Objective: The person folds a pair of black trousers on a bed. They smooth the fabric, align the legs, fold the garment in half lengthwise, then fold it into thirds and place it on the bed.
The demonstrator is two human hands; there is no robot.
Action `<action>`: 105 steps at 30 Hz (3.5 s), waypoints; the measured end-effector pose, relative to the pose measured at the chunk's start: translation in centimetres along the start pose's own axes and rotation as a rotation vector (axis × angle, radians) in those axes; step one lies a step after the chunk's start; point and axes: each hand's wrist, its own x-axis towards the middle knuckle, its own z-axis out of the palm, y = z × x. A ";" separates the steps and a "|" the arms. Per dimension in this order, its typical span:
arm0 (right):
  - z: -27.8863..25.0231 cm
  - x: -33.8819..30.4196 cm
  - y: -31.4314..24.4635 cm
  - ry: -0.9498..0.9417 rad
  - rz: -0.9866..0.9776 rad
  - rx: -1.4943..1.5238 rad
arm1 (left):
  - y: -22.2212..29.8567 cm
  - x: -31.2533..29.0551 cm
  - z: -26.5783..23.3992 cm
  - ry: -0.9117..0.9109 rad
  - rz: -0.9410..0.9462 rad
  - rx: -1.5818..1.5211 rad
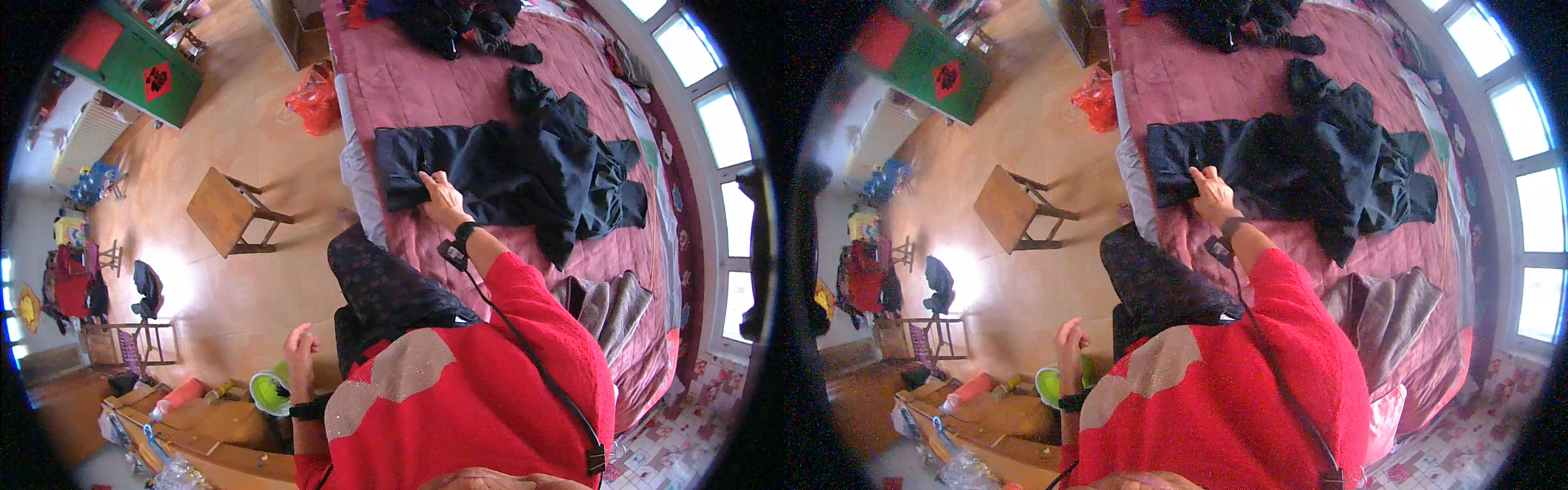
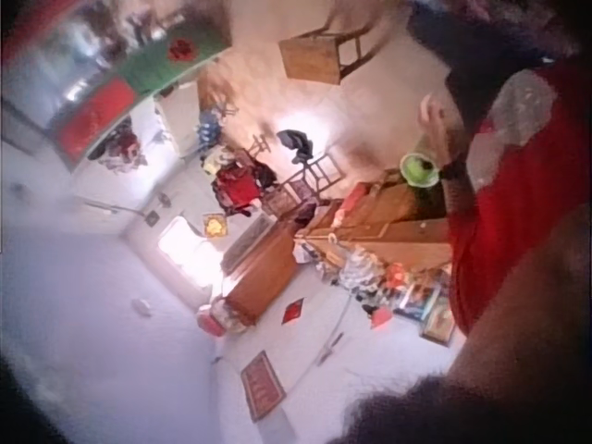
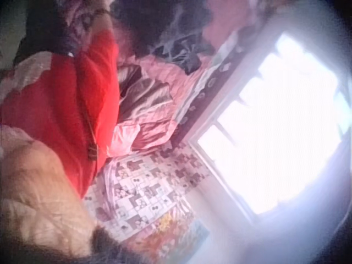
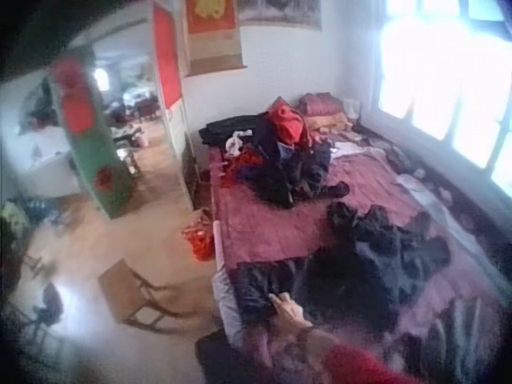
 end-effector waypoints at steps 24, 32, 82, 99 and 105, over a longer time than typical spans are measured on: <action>-7.7 -12.5 0.3 0.207 0.084 0.366 | -5.7 -0.4 -4.3 -0.069 0.085 -0.094; -12.8 -15.7 -4.5 0.063 -0.229 1.082 | 8.6 1.3 7.6 -0.133 1.002 0.424; -5.6 -18.1 5.1 -0.090 -0.325 0.246 | 7.9 -11.0 -3.2 0.027 0.891 0.539; -5.9 -23.5 4.6 -0.057 -0.464 0.066 | 5.3 -9.1 -3.9 0.194 0.509 0.113; -5.3 -21.0 4.0 0.101 -0.539 0.038 | 7.3 -9.5 -5.8 0.248 0.871 0.184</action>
